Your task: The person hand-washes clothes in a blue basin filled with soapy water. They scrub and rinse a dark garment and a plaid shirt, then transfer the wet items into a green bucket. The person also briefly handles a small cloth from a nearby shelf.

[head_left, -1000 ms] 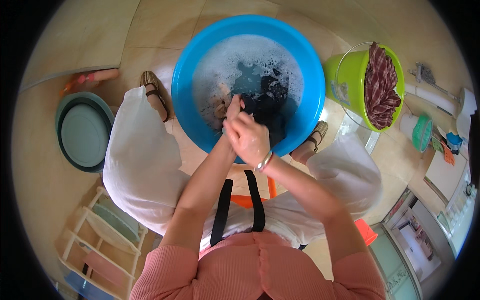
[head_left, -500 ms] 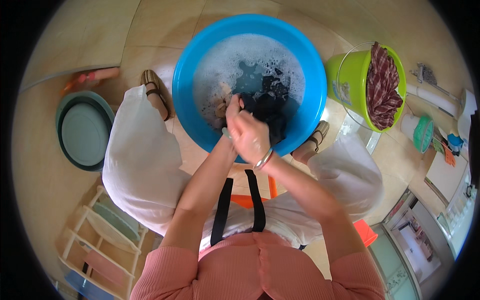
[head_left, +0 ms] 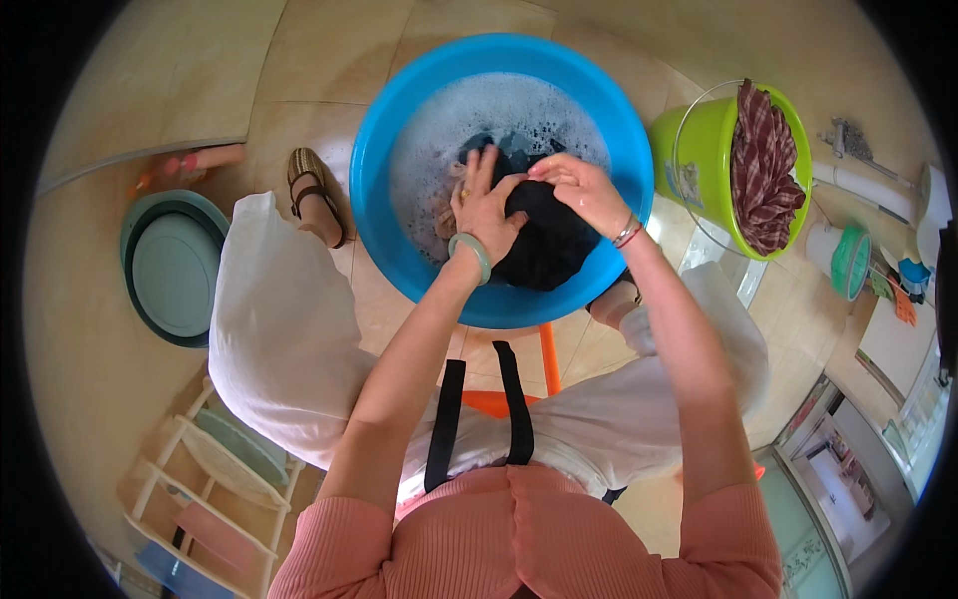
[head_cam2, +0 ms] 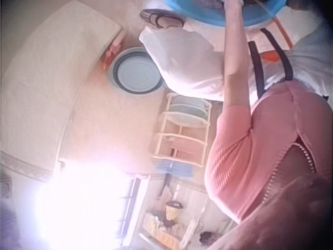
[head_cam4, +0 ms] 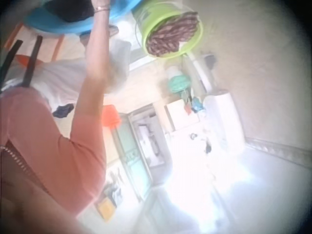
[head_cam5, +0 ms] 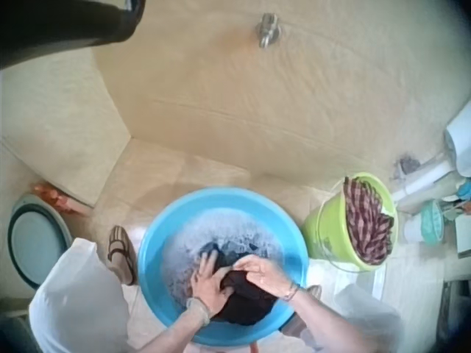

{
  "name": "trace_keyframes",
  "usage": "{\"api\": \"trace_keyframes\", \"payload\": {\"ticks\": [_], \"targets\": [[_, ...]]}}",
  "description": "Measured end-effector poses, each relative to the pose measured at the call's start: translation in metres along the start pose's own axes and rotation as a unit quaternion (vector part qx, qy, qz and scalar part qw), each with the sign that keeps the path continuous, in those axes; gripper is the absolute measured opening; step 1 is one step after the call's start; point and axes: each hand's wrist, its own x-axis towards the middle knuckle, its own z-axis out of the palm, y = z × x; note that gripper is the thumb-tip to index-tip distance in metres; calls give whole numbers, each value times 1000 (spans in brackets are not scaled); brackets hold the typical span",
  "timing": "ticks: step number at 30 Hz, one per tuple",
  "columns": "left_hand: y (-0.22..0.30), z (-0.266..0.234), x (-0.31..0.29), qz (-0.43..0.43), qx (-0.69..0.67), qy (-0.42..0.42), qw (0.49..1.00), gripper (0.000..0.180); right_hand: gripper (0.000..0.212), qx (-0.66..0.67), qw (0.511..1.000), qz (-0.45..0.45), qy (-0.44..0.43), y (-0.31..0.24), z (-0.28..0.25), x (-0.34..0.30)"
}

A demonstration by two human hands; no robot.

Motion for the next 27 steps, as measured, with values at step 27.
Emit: {"api": "trace_keyframes", "payload": {"ticks": [27], "targets": [[36, -29, -3, -91, -942, -229, 230, 53, 52, 239, 970, 34, -37, -80, 83, -55]]}}
